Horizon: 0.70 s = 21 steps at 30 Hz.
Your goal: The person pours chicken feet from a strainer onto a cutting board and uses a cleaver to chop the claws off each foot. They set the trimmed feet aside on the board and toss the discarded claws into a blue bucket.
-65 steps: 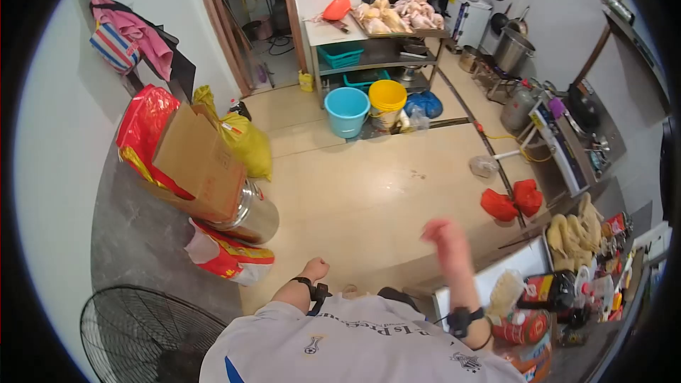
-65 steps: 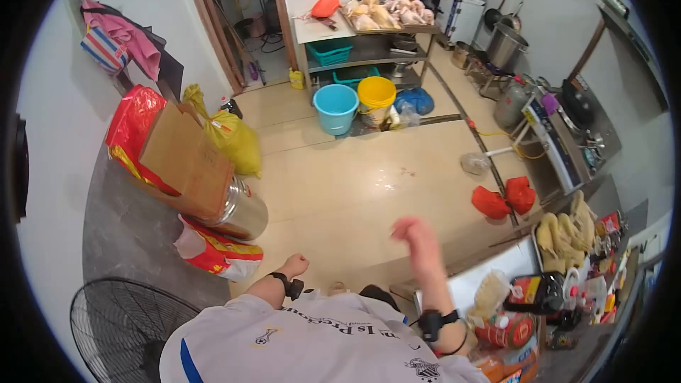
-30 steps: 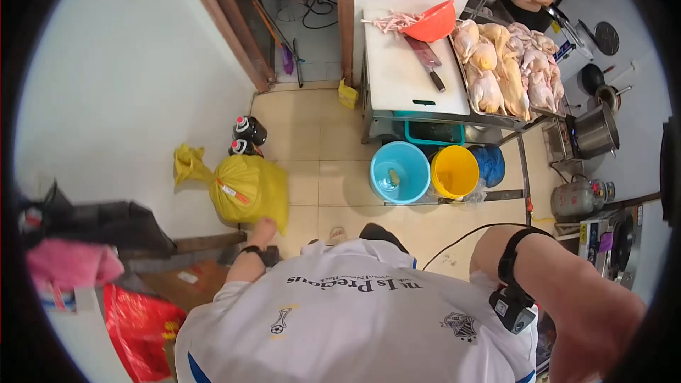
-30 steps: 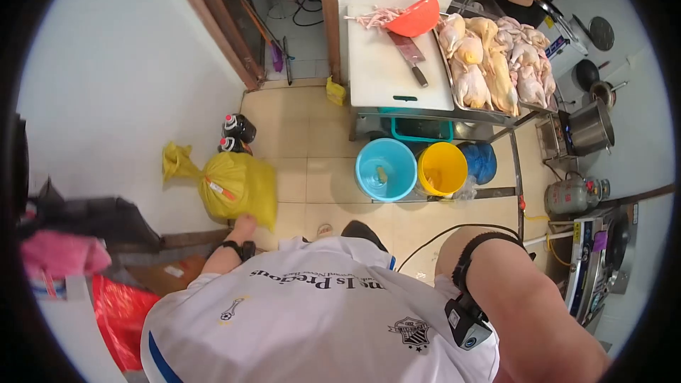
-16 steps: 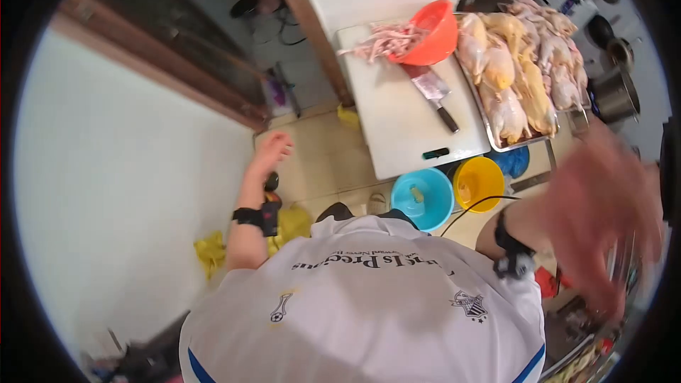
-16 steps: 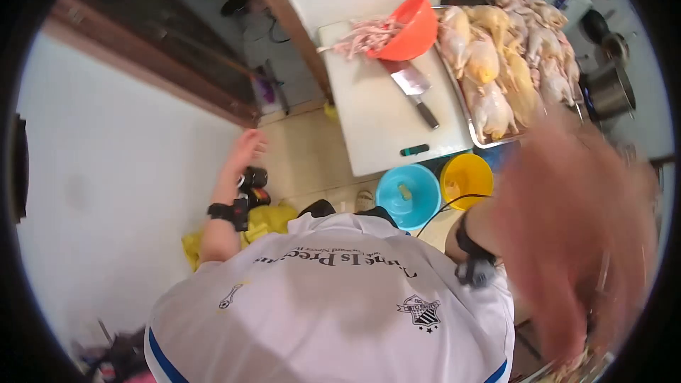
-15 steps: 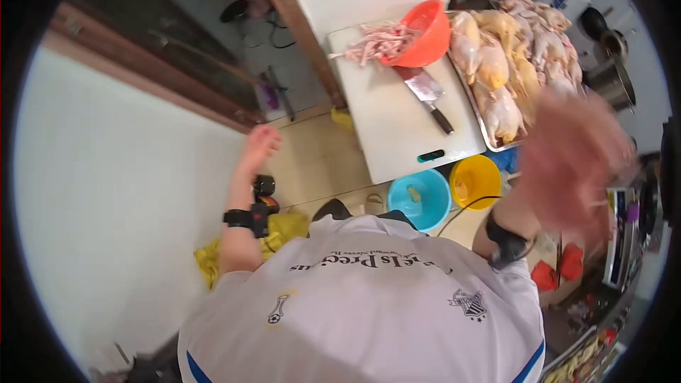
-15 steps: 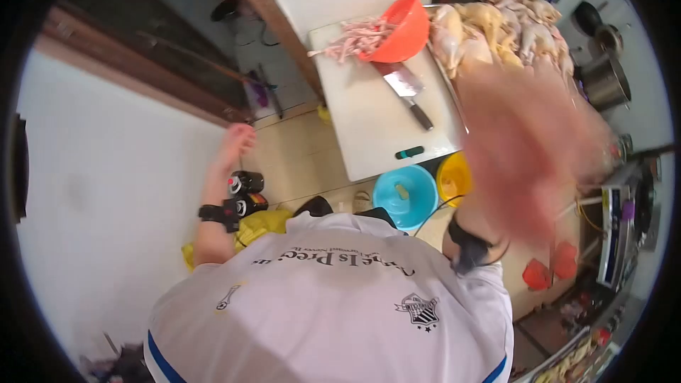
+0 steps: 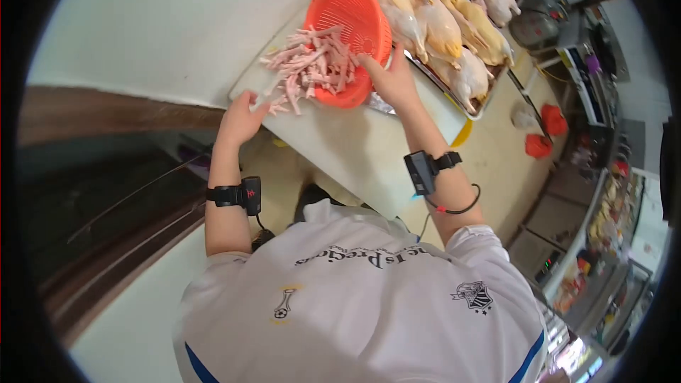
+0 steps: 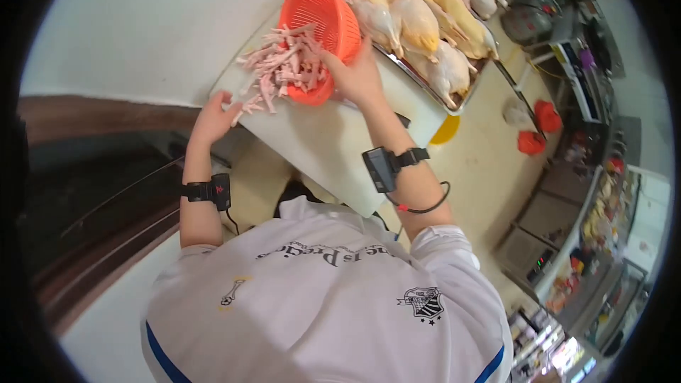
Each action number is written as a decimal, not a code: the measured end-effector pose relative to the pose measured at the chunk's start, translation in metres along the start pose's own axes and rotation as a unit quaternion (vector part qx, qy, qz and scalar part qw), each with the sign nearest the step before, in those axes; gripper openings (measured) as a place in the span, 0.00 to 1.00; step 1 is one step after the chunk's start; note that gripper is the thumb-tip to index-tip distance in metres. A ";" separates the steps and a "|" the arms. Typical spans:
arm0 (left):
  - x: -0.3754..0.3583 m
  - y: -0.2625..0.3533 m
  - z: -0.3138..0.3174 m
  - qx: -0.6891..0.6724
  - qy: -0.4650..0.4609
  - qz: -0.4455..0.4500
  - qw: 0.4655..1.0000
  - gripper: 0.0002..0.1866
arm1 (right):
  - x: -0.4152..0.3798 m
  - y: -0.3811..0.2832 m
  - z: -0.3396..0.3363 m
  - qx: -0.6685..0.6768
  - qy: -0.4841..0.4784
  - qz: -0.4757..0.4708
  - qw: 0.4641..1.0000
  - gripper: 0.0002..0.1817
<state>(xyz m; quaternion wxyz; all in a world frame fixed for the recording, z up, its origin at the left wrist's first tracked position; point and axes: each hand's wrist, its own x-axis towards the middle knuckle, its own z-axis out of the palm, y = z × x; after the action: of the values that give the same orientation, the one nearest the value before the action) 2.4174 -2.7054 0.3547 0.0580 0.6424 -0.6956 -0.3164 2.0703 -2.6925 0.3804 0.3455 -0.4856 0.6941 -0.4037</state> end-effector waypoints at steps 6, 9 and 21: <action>0.011 -0.023 0.047 0.064 0.009 0.055 0.996 0.17 | -0.011 -0.027 0.004 -0.115 0.030 0.087 0.989 0.39; 0.019 -0.021 0.052 0.079 0.006 0.057 0.995 0.14 | -0.016 -0.028 0.005 -0.109 0.039 0.042 0.992 0.43; 0.042 -0.020 0.054 0.041 0.021 0.164 0.985 0.11 | -0.046 -0.034 0.005 -0.277 0.116 -0.159 0.940 0.50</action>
<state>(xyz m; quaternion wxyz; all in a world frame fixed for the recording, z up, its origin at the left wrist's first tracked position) 2.4015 -2.7244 0.2878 0.0978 0.5281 -0.8025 -0.2601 2.1012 -2.6564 0.4125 0.0452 -0.6160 0.7274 -0.2991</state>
